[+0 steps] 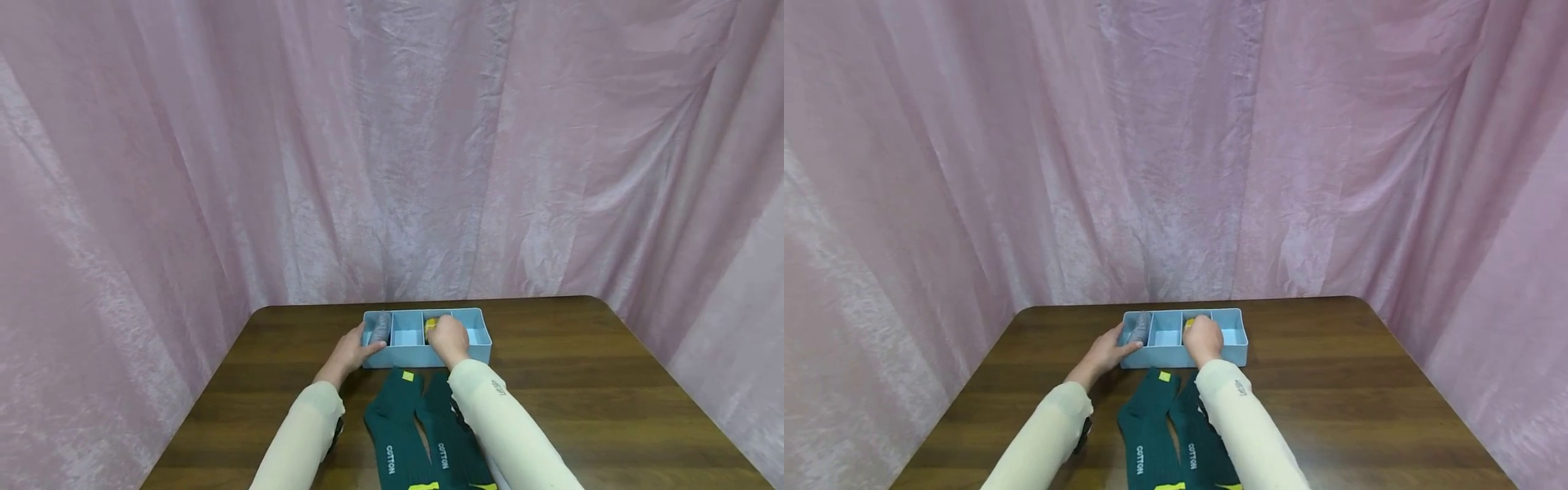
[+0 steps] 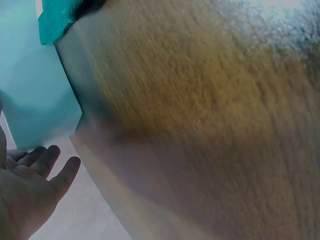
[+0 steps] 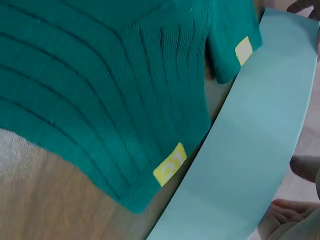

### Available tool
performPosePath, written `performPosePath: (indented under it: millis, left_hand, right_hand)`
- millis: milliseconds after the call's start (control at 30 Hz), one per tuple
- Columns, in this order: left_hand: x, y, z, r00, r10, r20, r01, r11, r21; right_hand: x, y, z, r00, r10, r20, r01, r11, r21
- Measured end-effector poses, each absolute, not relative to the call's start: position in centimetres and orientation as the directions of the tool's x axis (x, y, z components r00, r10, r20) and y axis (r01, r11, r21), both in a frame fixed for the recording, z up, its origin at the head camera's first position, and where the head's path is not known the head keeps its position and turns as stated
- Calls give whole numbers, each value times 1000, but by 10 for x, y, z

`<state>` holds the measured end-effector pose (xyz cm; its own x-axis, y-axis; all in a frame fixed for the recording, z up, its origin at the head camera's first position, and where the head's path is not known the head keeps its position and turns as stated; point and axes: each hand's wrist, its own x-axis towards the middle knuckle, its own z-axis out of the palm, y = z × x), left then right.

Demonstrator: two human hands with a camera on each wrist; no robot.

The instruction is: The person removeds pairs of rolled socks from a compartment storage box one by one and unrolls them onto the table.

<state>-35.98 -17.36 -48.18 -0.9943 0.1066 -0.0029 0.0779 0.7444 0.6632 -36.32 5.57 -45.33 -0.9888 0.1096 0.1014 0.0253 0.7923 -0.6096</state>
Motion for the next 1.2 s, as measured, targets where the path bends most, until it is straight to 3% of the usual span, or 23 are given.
performPosePath:
  millis: [233, 533, 933, 1200]
  left_hand:
    - [-358, -175, -485, -996, 92, -18, 54, 727, 684]
    - [-357, -174, -485, -996, 85, -1, 61, 724, 687]
    - [-359, -174, -480, -996, 85, 7, 69, 754, 653]
    - [-364, -179, -474, -995, 99, 21, 91, 786, 611]
  right_hand:
    - [-369, 52, -459, -994, 55, 91, 3, 873, -487]
    - [-374, 51, -462, -997, 27, 74, -9, 897, -442]
    - [-371, 56, -472, -972, 115, 203, -70, 687, -723]
    - [-370, 63, -457, -966, 209, 149, -9, 552, -834]
